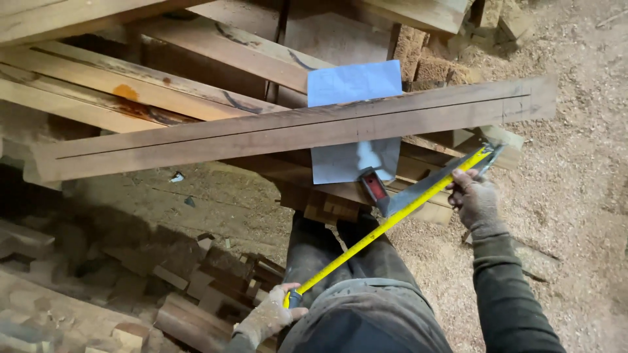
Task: Measuring and marking layout lines on a wooden beam using a tape measure, combination square, and pencil.
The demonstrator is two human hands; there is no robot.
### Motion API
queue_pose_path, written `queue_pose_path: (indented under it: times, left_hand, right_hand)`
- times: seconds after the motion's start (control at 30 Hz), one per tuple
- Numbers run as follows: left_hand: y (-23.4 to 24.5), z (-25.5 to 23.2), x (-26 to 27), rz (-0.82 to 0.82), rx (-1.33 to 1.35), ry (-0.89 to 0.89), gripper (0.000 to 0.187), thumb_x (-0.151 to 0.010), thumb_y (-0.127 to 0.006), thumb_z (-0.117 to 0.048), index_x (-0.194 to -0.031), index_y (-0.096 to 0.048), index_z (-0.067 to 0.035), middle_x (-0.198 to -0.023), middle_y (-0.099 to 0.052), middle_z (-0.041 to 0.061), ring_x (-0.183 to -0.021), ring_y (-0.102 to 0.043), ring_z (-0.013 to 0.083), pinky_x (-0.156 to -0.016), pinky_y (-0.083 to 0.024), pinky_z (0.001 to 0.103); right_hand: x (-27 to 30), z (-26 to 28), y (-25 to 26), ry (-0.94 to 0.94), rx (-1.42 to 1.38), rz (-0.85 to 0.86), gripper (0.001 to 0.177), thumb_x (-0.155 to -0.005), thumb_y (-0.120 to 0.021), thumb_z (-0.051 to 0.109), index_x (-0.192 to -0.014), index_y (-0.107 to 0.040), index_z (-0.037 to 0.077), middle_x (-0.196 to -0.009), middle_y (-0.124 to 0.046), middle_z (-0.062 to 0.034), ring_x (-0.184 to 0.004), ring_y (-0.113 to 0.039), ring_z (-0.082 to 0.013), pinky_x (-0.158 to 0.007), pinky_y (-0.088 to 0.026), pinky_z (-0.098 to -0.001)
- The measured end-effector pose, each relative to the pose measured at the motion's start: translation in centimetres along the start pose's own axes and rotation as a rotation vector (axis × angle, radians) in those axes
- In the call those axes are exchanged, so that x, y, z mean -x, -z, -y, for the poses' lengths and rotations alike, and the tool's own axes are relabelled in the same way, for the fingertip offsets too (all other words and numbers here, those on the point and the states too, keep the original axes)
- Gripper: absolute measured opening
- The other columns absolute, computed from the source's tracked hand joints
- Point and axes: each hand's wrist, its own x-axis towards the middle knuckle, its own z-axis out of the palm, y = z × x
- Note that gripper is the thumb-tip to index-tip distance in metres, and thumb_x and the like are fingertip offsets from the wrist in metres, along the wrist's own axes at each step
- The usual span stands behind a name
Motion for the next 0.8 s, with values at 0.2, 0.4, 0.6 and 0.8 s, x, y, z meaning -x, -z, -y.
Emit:
queue_pose_path:
  times: [0.2, 0.4, 0.6, 0.8]
  left_hand:
    - [1.2, -2.9, 1.6, 0.004, -0.059, -0.116, 0.083, -0.072, -0.082, -0.038, -0.149, -0.052, -0.031, -0.135, -0.061, 0.001, -0.119, -0.058, 0.0148, -0.107, -0.045, 0.028]
    - [4.1, -12.5, 3.5, -0.176, 0.012, -0.307, 0.088, -0.082, -0.078, -0.029, -0.157, -0.035, -0.013, -0.154, -0.047, 0.017, -0.139, -0.053, 0.0301, -0.119, -0.043, 0.046]
    - [14.3, -17.1, -2.6, -0.973, -0.291, -0.843, 0.094, -0.068, -0.093, -0.043, -0.141, -0.057, 0.004, -0.123, -0.065, 0.033, -0.117, -0.062, 0.0462, -0.103, -0.049, 0.051]
    - [24.6, -28.1, -7.7, -0.969, -0.618, -0.445, 0.097, -0.089, -0.080, -0.052, -0.163, -0.022, -0.028, -0.155, -0.044, 0.024, -0.146, -0.036, 0.0461, -0.118, -0.031, 0.060]
  right_hand:
    - [6.7, -1.8, -8.4, 0.028, 0.534, 0.143, 0.036, -0.103, -0.061, 0.038, -0.083, -0.067, 0.008, -0.082, -0.068, -0.0079, -0.068, -0.056, -0.0161, -0.069, -0.051, -0.0332]
    - [10.8, -10.7, -18.7, 0.025, 0.490, 0.452, 0.012, -0.089, -0.078, 0.017, -0.093, -0.083, 0.007, -0.086, -0.080, -0.0046, -0.077, -0.069, -0.0112, -0.077, -0.055, -0.0260]
    - [6.8, -11.0, -12.3, -0.072, 0.492, -0.038, 0.026, -0.092, -0.077, 0.034, -0.092, -0.081, 0.008, -0.077, -0.079, -0.0104, -0.066, -0.077, -0.0201, -0.066, -0.058, -0.0314]
    - [4.2, -12.5, -12.2, -0.430, 0.013, -0.318, 0.035, -0.096, -0.069, 0.045, -0.097, -0.060, 0.011, -0.074, -0.074, -0.0158, -0.033, -0.031, -0.0083, -0.032, -0.029, -0.0267]
